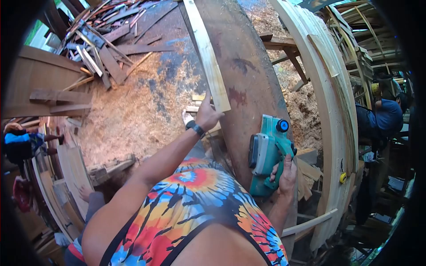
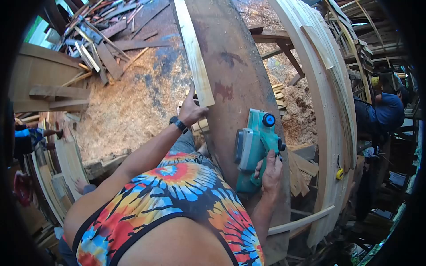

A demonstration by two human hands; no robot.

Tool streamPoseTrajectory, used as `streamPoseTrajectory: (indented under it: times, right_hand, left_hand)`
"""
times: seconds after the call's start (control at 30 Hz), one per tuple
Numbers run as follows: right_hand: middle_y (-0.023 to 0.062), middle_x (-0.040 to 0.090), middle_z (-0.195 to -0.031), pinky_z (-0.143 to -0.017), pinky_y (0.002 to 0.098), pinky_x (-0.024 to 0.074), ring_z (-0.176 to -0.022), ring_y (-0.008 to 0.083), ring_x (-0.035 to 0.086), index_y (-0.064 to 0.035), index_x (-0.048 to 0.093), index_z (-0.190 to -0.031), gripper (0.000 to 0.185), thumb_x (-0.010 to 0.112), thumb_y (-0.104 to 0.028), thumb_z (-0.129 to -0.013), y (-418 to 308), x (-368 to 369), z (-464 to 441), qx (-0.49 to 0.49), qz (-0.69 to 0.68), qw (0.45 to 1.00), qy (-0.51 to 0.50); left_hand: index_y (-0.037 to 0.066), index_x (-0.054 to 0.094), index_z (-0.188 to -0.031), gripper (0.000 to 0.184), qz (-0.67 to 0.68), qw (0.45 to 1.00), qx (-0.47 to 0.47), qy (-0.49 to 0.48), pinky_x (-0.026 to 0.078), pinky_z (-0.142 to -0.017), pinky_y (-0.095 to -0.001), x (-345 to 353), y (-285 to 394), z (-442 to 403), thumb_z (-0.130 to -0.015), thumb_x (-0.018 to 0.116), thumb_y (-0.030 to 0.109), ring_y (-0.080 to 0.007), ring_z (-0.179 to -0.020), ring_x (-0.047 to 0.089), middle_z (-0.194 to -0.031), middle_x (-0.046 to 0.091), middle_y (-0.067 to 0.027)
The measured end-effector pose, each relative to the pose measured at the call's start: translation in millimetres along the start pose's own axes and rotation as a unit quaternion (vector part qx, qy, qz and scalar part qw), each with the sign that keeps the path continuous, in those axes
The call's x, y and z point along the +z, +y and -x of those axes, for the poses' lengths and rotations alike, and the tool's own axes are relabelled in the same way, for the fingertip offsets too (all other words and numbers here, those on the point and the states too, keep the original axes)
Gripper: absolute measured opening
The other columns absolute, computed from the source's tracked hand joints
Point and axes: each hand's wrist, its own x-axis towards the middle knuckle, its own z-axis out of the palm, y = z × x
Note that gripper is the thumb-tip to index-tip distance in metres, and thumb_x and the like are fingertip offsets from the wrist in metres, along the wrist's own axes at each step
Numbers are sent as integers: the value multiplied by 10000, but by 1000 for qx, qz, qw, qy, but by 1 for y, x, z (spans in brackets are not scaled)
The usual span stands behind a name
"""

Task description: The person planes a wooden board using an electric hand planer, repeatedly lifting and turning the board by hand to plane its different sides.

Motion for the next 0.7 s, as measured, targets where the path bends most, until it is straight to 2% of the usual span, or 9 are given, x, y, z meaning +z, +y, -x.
streamPoseTrajectory:
  times: [0.03,0.07,0.17,0.2,0.3,0.47,0.57,0.63,0.7]
  right_hand:
    - [28,514,-628,-428,261,424,-456,111,506,-12,556,-1202,588,450,-565,-1036,-1,0,1,-5,-11,1000,-5]
    - [28,515,-632,-428,256,420,-458,109,506,-7,552,-1222,597,452,-566,-1035,-3,1,0,-12,-20,1000,-12]
    - [27,513,-640,-428,248,416,-461,105,508,9,534,-1272,638,434,-574,-1035,-7,4,5,-23,-28,999,-27]
    - [26,512,-639,-427,248,419,-460,104,512,16,524,-1282,656,411,-582,-1038,-9,5,5,-24,-18,999,-31]
    - [23,506,-644,-434,244,416,-468,102,514,24,521,-1254,681,392,-607,-1032,-21,13,7,-30,-4,999,-44]
    - [26,511,-652,-459,235,409,-485,104,509,26,540,-1141,698,424,-648,-1002,-34,36,-3,-58,-1,995,-87]
    - [22,518,-649,-466,234,404,-494,96,505,23,549,-1102,676,471,-639,-986,-50,61,-19,-59,15,990,-127]
    - [7,526,-642,-466,231,397,-509,79,510,12,561,-1078,615,517,-594,-988,-53,78,-31,-60,13,985,-160]
    - [7,548,-637,-463,232,394,-508,73,515,15,583,-1026,597,528,-579,-991,-51,93,-42,-70,24,983,-167]
  left_hand:
    - [49,137,-1600,1058,-23,1000,14,0,579,-699,-294,5,11,3,-732,727,-90,-173,-884,671,-1160,620,-149]
    - [-4,313,-1535,921,-112,992,15,46,560,-833,-366,9,22,7,-709,719,-29,-297,-968,666,-1101,622,-190]
    - [-37,363,-1503,892,-291,941,98,139,497,-936,-396,22,-15,-4,-712,753,92,-363,-1054,582,-1138,536,-222]
    - [-57,396,-1480,877,-291,944,85,131,446,-994,-410,22,-10,-5,-712,760,161,-386,-1097,511,-1171,467,-234]
    - [-49,387,-1489,886,-290,946,88,115,463,-976,-410,24,-11,-9,-710,762,147,-389,-1085,532,-1192,471,-239]
    - [-41,321,-1510,926,-197,976,60,70,503,-990,-411,-11,-12,-5,-718,757,163,-371,-1122,567,-1262,498,-249]
    - [-55,402,-1461,811,-220,969,43,103,509,-982,-406,-39,-63,-9,-753,733,161,-351,-1111,591,-1263,585,-246]
    - [-28,486,-1420,694,-211,960,-176,-46,501,-985,-392,-52,-51,-3,-781,694,148,-345,-1136,614,-1227,665,-236]
    - [48,511,-1408,642,-330,909,-156,-199,500,-944,-443,-50,-82,8,-783,644,111,-363,-1132,625,-1302,570,-282]
